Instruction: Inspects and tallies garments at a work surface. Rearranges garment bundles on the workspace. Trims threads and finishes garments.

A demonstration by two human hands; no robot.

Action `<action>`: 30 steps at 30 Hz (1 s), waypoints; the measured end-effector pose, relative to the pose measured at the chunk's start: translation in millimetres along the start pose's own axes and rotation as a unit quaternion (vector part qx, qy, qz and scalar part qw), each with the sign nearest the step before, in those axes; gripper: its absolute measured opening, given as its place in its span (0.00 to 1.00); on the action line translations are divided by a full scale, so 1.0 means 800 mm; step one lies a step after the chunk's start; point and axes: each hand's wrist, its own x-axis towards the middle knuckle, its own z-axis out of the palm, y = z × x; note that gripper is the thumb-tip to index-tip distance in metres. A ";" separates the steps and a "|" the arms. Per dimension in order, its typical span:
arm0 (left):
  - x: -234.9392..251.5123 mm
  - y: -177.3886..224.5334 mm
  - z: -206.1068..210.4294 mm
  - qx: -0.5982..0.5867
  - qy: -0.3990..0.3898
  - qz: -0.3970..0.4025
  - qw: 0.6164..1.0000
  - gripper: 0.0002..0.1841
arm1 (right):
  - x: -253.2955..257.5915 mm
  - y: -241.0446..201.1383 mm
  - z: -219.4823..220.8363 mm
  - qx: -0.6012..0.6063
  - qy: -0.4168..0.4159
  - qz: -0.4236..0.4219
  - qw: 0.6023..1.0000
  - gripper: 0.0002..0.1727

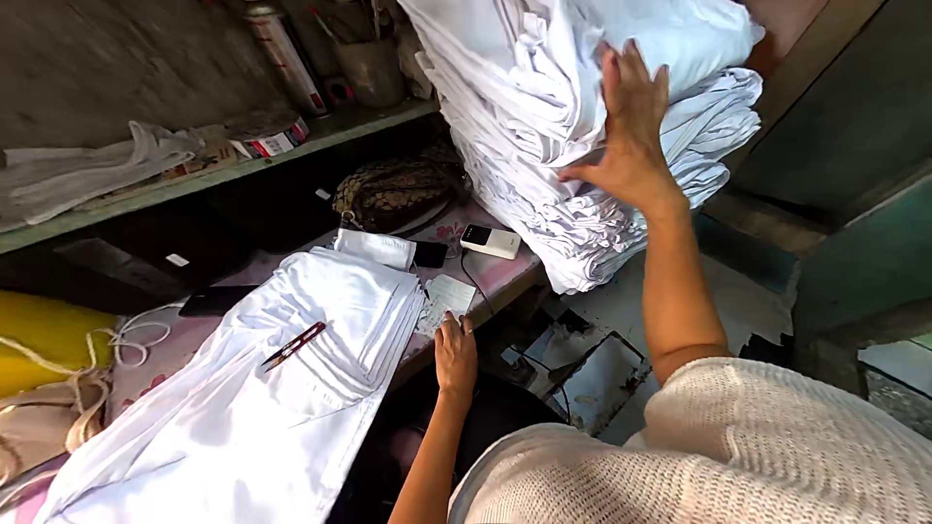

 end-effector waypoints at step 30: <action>-0.009 0.004 0.025 -0.040 0.086 -0.032 0.995 0.20 | -0.131 -0.176 0.315 0.647 -0.449 0.311 0.532 0.03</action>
